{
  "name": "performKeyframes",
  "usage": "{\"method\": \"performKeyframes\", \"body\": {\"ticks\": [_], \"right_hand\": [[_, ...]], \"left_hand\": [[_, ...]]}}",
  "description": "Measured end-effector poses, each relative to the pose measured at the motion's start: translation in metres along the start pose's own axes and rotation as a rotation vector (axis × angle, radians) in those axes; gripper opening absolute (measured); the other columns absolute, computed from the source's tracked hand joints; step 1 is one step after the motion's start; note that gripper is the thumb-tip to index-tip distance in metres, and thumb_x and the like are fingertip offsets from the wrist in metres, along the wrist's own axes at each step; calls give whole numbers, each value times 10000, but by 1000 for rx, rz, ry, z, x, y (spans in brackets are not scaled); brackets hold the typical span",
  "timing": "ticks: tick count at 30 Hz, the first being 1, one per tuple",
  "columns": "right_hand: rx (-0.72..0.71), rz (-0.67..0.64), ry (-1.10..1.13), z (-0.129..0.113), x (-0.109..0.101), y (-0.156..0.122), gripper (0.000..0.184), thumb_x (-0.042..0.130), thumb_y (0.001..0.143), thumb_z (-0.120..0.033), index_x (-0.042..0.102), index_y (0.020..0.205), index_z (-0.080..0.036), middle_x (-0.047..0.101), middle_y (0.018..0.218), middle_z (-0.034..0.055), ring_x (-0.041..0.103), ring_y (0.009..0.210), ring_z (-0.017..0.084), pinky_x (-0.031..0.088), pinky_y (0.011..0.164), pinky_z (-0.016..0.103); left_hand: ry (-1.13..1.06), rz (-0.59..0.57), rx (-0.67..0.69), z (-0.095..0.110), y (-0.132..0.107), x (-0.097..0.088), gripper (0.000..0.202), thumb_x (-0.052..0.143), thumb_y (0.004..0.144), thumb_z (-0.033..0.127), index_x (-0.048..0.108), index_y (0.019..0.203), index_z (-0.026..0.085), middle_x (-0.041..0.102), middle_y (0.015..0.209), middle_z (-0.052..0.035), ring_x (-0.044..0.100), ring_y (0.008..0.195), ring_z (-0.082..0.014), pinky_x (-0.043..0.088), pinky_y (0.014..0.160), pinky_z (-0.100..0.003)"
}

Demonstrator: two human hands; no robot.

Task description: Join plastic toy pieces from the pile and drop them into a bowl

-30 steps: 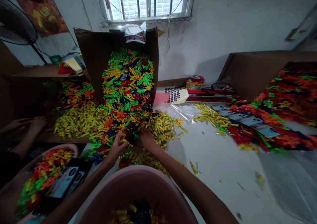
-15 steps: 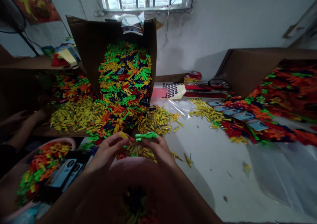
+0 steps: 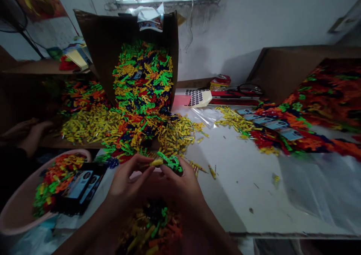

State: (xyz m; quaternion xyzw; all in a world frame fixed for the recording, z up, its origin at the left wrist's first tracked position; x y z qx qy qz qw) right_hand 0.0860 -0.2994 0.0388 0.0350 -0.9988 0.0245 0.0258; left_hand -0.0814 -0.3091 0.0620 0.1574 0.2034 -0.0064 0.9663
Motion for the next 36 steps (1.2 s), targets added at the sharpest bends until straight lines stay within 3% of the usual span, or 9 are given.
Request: {"method": "performKeyframes", "body": {"ticks": [7,13,21,26,28,30,32,34,36], "right_hand": [[-90,94,-131,0,9,-13,315,600,882,-493,611,1042,-221,690,971,57,633,916,238,515,764,317],[-112,60,-190,0,4,-10,258,602,877,-482,589,940,-232,659,869,45,619,791,215,502,660,298],[-80,-148,-150,0,-7,-10,294,660,837,-502,561,827,-225,593,716,-1,553,675,175,422,588,260],[108,-107,-14,12,-12,-19,353,724,770,-513,591,968,-252,635,825,19,593,735,214,455,604,295],[128,-194,-33,11,-18,-21,333,729,774,-491,595,975,-263,647,857,15,605,778,225,469,639,305],[52,-345,-125,4,-24,-19,276,712,803,-455,607,970,-261,658,916,19,614,860,235,479,714,315],[-85,-402,-254,-3,-31,-9,221,653,860,-429,625,981,-247,662,980,37,614,937,234,471,795,319],[-213,-330,-369,-5,-34,11,225,553,928,-431,627,984,-226,667,971,50,620,941,222,463,820,316],[-293,-247,-490,5,-28,40,246,478,970,-419,609,982,-212,676,940,49,629,902,206,471,806,309]], "left_hand": [[84,75,146,3,-1,-1,81,653,868,185,660,948,185,697,830,-10,619,676,-103,472,623,-177],[101,4,266,9,3,-5,92,595,905,156,674,936,192,664,828,-11,604,726,-99,453,655,-170],[-132,-281,-156,-3,9,-15,184,668,856,335,682,950,177,723,863,-38,657,729,-146,482,622,-197],[-321,-374,-336,-7,2,-15,302,700,817,394,646,987,151,727,860,-61,677,753,-183,501,631,-229],[-366,-471,-344,-4,0,-19,331,687,824,431,638,996,153,727,887,-63,683,786,-196,517,671,-251],[-290,-567,-244,-5,8,-26,333,581,896,471,665,966,157,723,898,-59,675,812,-192,514,723,-264],[-62,-505,-87,-17,28,-34,388,453,965,472,692,951,166,718,917,-56,659,859,-187,495,785,-272],[273,-306,50,-43,53,-35,362,444,977,440,692,997,178,711,982,-60,638,932,-198,471,849,-290],[630,-324,122,-79,72,-19,327,452,972,383,694,1016,167,700,1023,-96,613,997,-236,453,897,-339]]}}
Point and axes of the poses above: each hand's wrist, its own y-axis towards the middle knuckle, its own x-axis out of the palm, z = x × y, the point moved 3 cm from there along y, towards the middle knuckle
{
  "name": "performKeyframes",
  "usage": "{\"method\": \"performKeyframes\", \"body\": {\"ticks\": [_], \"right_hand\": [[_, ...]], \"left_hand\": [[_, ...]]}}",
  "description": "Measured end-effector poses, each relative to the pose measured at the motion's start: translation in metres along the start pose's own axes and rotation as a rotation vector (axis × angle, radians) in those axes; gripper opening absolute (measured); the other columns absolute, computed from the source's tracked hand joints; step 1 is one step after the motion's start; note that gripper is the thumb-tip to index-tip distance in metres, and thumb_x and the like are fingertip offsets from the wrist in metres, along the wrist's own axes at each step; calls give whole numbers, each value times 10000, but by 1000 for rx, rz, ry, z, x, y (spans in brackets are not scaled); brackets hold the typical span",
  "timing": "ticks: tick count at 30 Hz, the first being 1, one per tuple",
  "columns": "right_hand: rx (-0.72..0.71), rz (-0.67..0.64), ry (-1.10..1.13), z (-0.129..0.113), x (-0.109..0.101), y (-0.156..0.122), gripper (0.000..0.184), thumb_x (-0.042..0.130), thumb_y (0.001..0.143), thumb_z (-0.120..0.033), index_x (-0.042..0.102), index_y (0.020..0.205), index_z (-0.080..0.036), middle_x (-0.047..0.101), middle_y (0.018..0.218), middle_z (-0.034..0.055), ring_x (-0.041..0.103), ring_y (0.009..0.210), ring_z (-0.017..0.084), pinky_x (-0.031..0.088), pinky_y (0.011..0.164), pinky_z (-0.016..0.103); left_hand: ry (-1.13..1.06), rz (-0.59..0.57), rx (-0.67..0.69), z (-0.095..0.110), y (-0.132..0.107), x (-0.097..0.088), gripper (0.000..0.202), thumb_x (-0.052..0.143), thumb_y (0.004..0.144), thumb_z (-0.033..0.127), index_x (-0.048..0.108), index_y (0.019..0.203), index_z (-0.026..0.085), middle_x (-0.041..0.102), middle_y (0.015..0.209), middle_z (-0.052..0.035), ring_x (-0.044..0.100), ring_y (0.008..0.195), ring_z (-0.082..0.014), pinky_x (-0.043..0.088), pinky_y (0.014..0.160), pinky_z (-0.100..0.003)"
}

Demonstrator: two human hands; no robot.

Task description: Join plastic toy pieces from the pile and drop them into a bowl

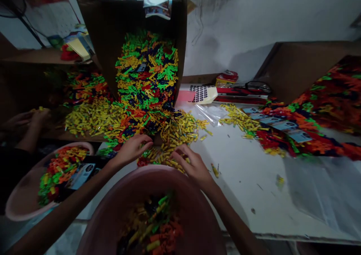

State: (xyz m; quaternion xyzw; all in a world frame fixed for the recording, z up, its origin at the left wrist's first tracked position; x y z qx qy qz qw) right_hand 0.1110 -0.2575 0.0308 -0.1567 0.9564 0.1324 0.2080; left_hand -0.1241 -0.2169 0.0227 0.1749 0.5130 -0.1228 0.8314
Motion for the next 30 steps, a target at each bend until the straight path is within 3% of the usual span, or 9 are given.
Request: {"method": "performKeyframes", "body": {"ticks": [2,4,6,11,15,19,24,30], "right_hand": [[-39,-12,-216,21,17,33,196,476,975,-351,603,989,-202,685,941,45,632,880,192,480,803,297],[-92,-106,-556,46,40,67,163,466,962,-218,618,1014,-191,688,995,53,619,966,185,467,873,281],[-101,-129,-653,70,58,100,234,506,898,-119,634,1087,-172,683,1080,84,587,1080,216,438,949,309],[-100,-82,-747,109,82,165,549,523,843,-74,496,1386,-150,441,1475,161,361,1361,316,277,1117,442],[-112,-70,-707,120,85,193,642,604,805,-94,454,1427,-138,435,1474,188,331,1364,368,217,1135,496],[-121,-57,-548,129,77,198,529,621,800,-103,553,1323,-141,552,1362,167,429,1304,301,296,1114,401],[-8,145,-220,134,53,179,298,520,909,-272,641,1155,-155,672,1146,129,598,1073,257,428,975,384],[131,373,231,118,27,144,437,570,849,-540,667,1023,-152,707,1021,79,631,953,222,482,846,329]], "left_hand": [[305,-186,15,-19,18,40,306,495,937,332,700,1020,120,687,1034,-158,594,1038,-289,444,914,-396],[363,-221,28,-27,28,72,288,525,905,284,705,1000,80,673,1053,-206,552,1117,-336,409,959,-446],[379,-221,42,-28,32,93,284,520,893,245,691,1047,78,658,1107,-214,543,1136,-330,384,987,-455],[399,-197,34,-22,31,109,340,495,898,269,636,1147,85,651,1114,-218,539,1153,-338,346,1016,-496],[250,-224,-31,-28,34,113,365,562,849,280,613,1174,123,639,1178,-204,516,1213,-347,310,1060,-503],[161,-236,-137,-43,40,112,289,589,821,290,651,1067,152,700,1056,-144,612,1068,-314,411,967,-435],[63,-251,-160,-54,38,107,244,464,889,182,665,1022,144,722,1018,-101,666,940,-214,458,831,-294],[84,-258,-111,-47,26,101,185,594,811,193,672,960,115,666,1126,-188,578,1120,-318,381,1001,-422]]}}
Point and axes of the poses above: each hand's wrist, its own y-axis towards the middle knuckle, its own x-axis out of the palm, z = x × y, the point moved 3 cm from there along y, towards the middle knuckle
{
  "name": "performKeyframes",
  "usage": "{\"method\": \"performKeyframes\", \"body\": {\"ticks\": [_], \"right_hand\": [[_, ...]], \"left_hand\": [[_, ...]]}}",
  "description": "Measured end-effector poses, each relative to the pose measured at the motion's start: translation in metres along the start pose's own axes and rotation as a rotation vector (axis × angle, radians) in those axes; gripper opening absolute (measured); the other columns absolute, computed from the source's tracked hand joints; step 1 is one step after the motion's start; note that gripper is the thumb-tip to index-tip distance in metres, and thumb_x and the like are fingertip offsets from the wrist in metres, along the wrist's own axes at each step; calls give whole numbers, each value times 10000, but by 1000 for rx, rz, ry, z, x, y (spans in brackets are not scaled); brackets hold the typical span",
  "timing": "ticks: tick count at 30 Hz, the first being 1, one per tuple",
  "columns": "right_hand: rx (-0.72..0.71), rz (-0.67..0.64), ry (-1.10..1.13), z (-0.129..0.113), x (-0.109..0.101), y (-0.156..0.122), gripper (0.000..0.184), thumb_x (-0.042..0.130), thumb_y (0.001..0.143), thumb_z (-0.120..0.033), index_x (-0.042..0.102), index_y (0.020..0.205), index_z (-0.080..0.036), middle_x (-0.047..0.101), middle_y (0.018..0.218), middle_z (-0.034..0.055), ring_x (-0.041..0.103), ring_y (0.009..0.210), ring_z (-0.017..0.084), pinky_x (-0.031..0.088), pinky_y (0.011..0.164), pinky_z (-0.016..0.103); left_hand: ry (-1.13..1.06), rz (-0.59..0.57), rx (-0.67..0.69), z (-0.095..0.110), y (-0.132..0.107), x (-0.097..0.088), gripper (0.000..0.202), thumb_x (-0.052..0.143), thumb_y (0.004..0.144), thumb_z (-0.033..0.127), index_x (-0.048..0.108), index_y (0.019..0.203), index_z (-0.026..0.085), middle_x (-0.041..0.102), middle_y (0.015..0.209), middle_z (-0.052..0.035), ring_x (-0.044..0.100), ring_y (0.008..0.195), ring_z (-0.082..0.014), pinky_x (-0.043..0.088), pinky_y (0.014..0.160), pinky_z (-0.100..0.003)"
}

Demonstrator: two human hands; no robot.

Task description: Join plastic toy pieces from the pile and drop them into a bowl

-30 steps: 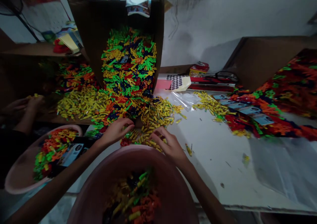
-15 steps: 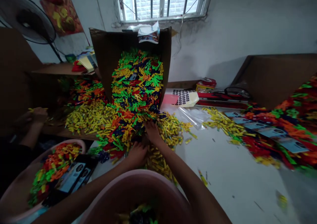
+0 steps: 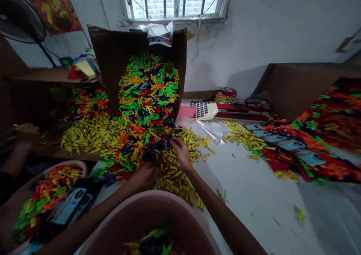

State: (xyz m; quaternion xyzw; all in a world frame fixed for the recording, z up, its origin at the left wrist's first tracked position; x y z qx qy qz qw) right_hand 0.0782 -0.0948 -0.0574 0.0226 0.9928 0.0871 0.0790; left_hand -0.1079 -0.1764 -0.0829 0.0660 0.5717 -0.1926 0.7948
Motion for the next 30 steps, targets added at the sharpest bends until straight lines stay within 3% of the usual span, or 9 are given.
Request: {"method": "performKeyframes", "body": {"ticks": [6,8,11,16,19,22,25,27,30], "right_hand": [[149,52,287,-20,-17,-30,405,687,724,-556,616,894,-195,714,945,59,667,886,216,522,773,332],[229,28,412,-28,-18,-44,387,680,728,-533,558,913,-216,718,925,52,687,790,217,535,671,336],[374,-20,593,-40,-17,-69,365,697,729,-445,492,952,-240,724,908,34,687,705,214,497,533,295],[427,-63,563,-57,-21,-104,579,789,671,-373,456,1133,-268,738,942,30,665,730,198,450,507,245],[403,-61,505,-62,-26,-117,545,809,656,-419,529,1081,-226,738,959,58,634,729,183,405,492,223],[403,-15,444,-67,-33,-125,456,829,635,-428,631,951,-165,732,901,81,605,747,173,381,520,216],[389,-1,402,-76,-39,-132,426,845,624,-428,651,899,-167,710,805,55,587,704,166,368,531,222],[371,-25,404,-83,-40,-138,399,816,674,-444,629,917,-190,690,766,32,574,652,159,354,515,226],[390,-78,442,-90,-37,-149,403,776,719,-469,577,978,-231,673,767,13,579,618,168,366,507,243]], "left_hand": [[-31,28,11,4,-5,-11,222,483,853,109,656,990,138,694,1057,-124,623,996,-228,427,893,-325],[-15,69,19,4,-9,-14,221,482,893,180,644,1040,152,684,1073,-116,610,1022,-239,404,932,-361],[122,57,27,3,-16,-7,265,565,878,355,669,998,143,641,1134,-164,543,1135,-329,361,986,-465],[90,59,-11,5,-12,8,259,516,879,288,697,966,125,616,1153,-203,496,1188,-358,325,1014,-531],[-5,68,-35,8,2,5,204,599,809,281,715,891,135,647,1115,-192,506,1180,-362,326,1022,-511],[-156,56,-54,10,15,-7,193,627,777,295,724,810,131,701,946,-140,614,995,-310,435,884,-396],[-370,66,-76,15,13,-24,369,529,870,425,716,934,113,711,876,-94,646,788,-216,460,676,-283],[-695,102,-127,21,2,-37,431,548,863,493,687,999,109,707,900,-91,639,756,-184,441,609,-246],[-1274,122,-178,36,-24,-55,431,698,775,451,660,1065,134,710,958,-92,646,795,-164,446,626,-223]]}}
Point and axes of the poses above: each hand's wrist, its own y-axis towards the middle knuckle, its own x-axis out of the palm, z = x × y, the point moved 3 cm from there along y, towards the middle knuckle
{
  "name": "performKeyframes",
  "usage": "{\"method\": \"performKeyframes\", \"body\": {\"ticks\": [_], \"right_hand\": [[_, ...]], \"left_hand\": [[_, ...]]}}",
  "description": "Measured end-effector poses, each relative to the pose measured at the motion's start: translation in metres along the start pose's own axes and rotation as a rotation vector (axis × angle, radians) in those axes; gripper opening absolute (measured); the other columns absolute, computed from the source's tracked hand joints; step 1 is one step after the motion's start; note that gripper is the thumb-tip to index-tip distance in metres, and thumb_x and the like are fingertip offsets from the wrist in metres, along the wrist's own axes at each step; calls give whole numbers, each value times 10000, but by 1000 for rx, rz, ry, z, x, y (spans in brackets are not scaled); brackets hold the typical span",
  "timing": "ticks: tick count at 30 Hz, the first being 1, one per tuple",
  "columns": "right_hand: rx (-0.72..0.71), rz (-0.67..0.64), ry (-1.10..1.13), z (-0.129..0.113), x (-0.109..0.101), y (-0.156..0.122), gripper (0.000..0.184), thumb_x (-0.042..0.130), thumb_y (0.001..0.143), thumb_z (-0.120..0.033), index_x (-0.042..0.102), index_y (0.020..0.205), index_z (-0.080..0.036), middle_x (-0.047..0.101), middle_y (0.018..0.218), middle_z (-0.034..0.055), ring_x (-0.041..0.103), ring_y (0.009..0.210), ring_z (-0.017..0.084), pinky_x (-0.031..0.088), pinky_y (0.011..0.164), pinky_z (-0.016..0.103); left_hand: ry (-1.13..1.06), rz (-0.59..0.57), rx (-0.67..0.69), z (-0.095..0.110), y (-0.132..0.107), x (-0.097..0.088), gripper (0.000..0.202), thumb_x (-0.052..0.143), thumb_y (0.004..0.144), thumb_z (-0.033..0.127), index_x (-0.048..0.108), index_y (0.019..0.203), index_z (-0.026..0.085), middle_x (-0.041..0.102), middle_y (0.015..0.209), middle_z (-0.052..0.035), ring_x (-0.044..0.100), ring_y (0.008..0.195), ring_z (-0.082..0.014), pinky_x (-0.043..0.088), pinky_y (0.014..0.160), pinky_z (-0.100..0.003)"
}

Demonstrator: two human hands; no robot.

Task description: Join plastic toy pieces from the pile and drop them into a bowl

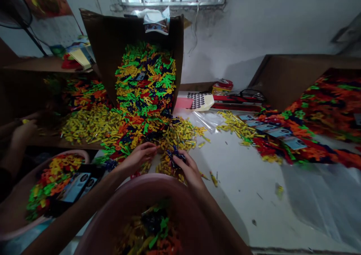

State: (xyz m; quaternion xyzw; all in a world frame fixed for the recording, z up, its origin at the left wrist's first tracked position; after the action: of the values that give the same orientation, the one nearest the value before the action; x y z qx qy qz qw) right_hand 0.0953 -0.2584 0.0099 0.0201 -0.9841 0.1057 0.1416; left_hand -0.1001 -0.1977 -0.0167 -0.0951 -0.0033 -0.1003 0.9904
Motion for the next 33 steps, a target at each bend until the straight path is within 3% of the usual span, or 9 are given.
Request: {"method": "performKeyframes", "body": {"ticks": [3,6,13,18,24,28,33], "right_hand": [[-28,-77,-14,2,9,-10,439,757,728,-493,558,1025,-237,677,831,26,587,653,177,391,528,259],[-80,-95,-64,1,14,-17,406,744,758,-488,593,1000,-199,646,768,21,532,626,147,362,537,249],[-92,34,-106,-11,20,-31,373,778,696,-511,644,742,-167,538,594,-14,440,553,124,327,522,250],[-96,93,-54,-8,26,-39,336,791,698,-466,667,821,-179,612,666,1,523,606,150,391,558,255],[-149,100,-62,4,24,-41,266,761,783,-412,669,894,-189,656,764,0,556,662,137,406,578,235],[-181,140,-62,6,21,-41,261,765,779,-412,685,878,-184,652,728,-2,558,641,132,406,559,229],[-167,101,-43,11,18,-40,245,753,794,-400,691,893,-184,667,747,6,571,647,135,427,573,237]], "left_hand": [[-239,-43,32,19,-26,7,470,747,757,395,642,1140,143,716,1074,-119,666,893,-176,485,720,-245],[-255,2,128,34,-44,9,434,727,793,417,623,1102,130,733,1060,-131,681,948,-211,506,815,-302],[-267,15,300,56,-75,18,266,674,870,349,462,939,204,722,1108,-86,664,1044,-203,493,846,-296],[-186,128,344,58,-82,27,275,692,851,369,506,952,194,714,970,-39,667,911,-165,497,767,-248],[-111,213,444,60,-86,39,242,751,810,307,555,867,178,709,883,-28,673,878,-168,510,827,-276],[-98,216,533,62,-90,41,167,732,832,251,593,892,179,724,936,-47,688,902,-182,530,827,-292],[-41,182,591,57,-91,43,117,714,845,186,627,924,190,723,957,-42,684,947,-192,534,856,-315]]}}
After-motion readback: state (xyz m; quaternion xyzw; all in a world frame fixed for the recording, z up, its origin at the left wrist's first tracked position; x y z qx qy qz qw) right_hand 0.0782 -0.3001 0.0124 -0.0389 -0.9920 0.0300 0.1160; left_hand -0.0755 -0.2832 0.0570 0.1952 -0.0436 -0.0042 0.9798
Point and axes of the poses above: each hand's wrist, its own y-axis towards the middle knuckle, its own x-axis out of the palm, z = x × y, the point moved 3 cm from there along y, towards the middle knuckle
